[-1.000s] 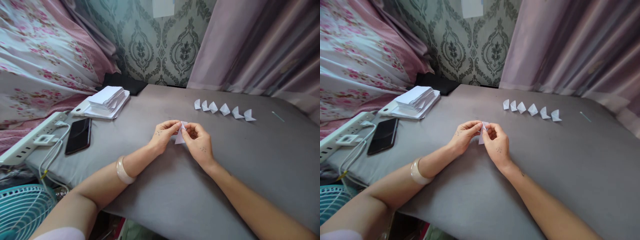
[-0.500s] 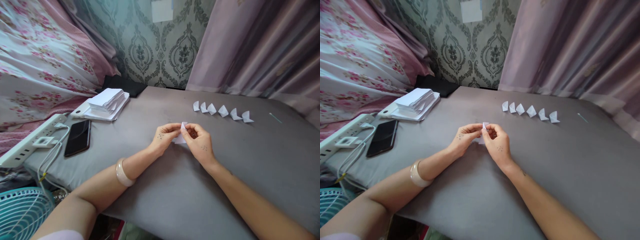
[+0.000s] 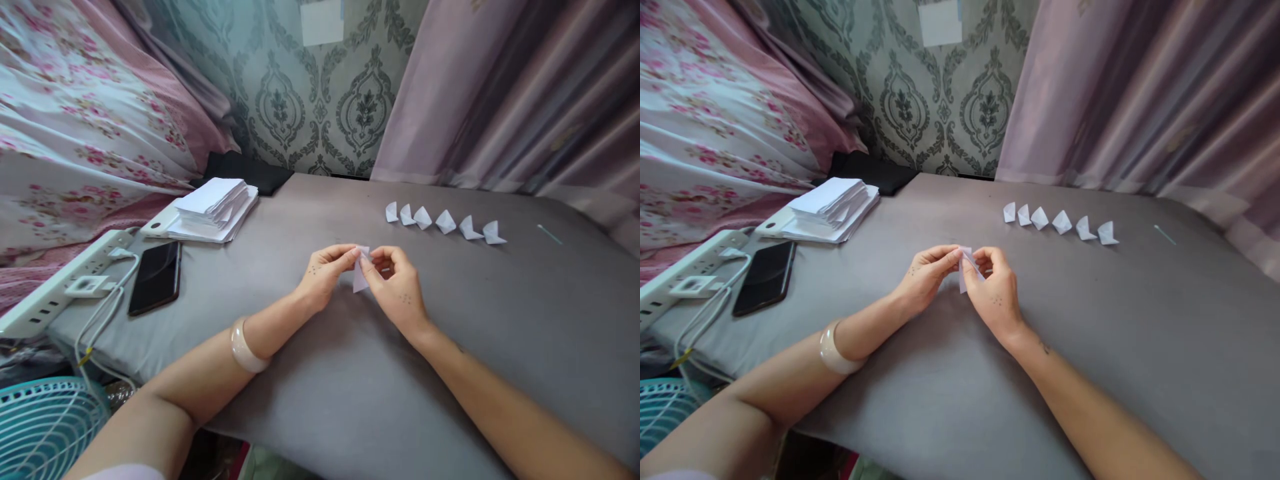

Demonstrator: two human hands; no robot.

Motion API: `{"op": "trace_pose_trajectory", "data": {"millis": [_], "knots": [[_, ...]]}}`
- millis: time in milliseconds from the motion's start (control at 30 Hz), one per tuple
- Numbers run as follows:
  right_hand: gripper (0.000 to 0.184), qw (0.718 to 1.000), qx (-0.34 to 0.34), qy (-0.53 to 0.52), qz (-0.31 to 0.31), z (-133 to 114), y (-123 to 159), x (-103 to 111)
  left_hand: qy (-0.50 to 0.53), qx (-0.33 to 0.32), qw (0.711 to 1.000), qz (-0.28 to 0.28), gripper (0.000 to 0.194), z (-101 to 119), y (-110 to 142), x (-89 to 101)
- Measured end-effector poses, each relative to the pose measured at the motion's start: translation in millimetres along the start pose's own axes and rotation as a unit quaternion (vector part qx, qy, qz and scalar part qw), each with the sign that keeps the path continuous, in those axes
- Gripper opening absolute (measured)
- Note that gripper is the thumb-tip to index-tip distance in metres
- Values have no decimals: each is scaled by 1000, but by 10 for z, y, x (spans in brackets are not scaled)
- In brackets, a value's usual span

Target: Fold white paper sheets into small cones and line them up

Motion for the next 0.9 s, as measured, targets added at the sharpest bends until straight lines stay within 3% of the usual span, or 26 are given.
{"op": "trace_pose_trajectory", "data": {"millis": [100,200,267,467,633,900], "knots": [[37,995,-73,-59,-25,114,-7,-61,39,18,999,-11,21,-7,-2,-26],[36,974,-148,-135,-105,197,57,-239,34,22,999,-15,23,-8,-6,-27],[36,967,-177,-148,-111,236,84,-261,31,25,999,-10,24,-21,-12,-11],[43,974,-158,-135,-87,214,65,-217,58,48,997,0,22,-72,-3,-5],[32,970,-166,-166,-56,234,35,-178,56,56,997,10,25,-70,2,1],[32,975,-152,-158,-37,208,50,-144,38,98,994,31,22,-128,21,41]]}}
Point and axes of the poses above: each hand's wrist, its own y-axis away from the middle knuckle, its own x-axis out of the back of the hand, z = x × y, the point moved 10 cm from there along -y, towards the middle knuckle, and after that the axes turned 9 degrees about z, right-handed, at the moved point
